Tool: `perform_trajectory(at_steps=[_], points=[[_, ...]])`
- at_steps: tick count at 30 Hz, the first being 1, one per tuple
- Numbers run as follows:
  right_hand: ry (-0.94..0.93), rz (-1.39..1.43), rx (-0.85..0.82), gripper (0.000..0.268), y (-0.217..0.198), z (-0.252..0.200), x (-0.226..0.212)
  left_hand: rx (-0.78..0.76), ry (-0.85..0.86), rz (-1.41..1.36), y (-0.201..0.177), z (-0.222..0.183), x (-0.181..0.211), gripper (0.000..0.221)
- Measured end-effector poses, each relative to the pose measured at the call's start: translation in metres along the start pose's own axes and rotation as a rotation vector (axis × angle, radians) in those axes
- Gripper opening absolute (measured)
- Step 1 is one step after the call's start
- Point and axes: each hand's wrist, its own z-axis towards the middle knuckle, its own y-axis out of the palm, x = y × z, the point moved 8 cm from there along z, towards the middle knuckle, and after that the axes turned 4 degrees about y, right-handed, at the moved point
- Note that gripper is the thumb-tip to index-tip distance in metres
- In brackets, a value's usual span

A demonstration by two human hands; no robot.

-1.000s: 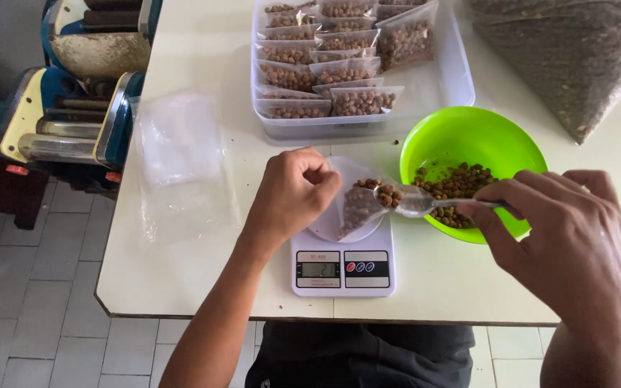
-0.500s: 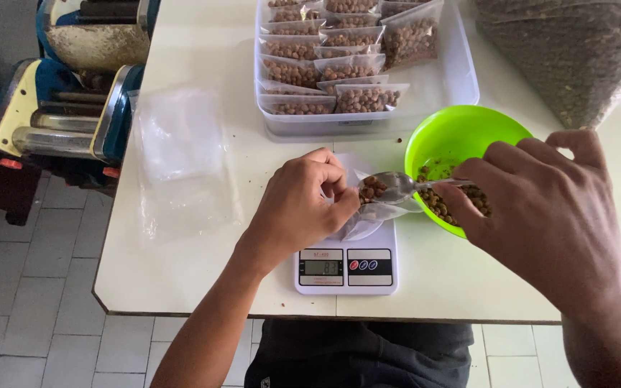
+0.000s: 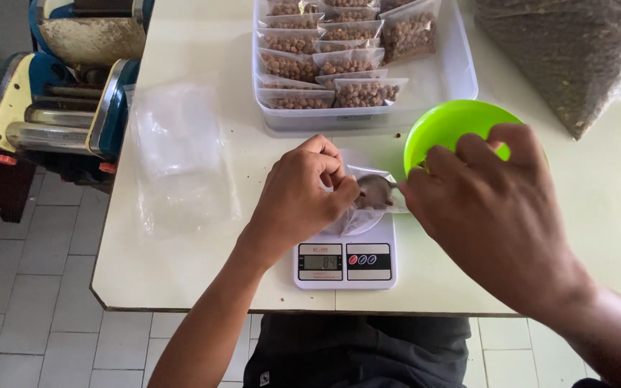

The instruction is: The person scoops brown grains from a green bowl into small clear plastic bags using a metal spoon. Each bag is placed on a digital scale to measure the weight, and the person adjusts the contents until the target weight is reached. The filled bags are then placed into a white tray.

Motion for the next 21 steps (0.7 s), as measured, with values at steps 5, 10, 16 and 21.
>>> perform_trajectory(at_steps=[5,10,16,21], points=[[-0.023,-0.158,0.199,0.020,0.005,-0.001,-0.006,-0.009,-0.006,-0.025,-0.005,0.000,0.001,0.029],[-0.011,-0.175,0.247,0.027,0.004,-0.005,0.000,0.008,-0.074,-0.177,-0.009,0.001,-0.006,0.028],[-0.065,0.080,0.169,0.018,0.027,0.002,-0.010,0.042,0.024,-0.223,-0.012,0.004,-0.007,0.032],[-0.054,0.061,0.245,0.024,0.030,0.012,-0.008,0.040,-0.075,-0.409,-0.010,0.006,-0.027,0.037]])
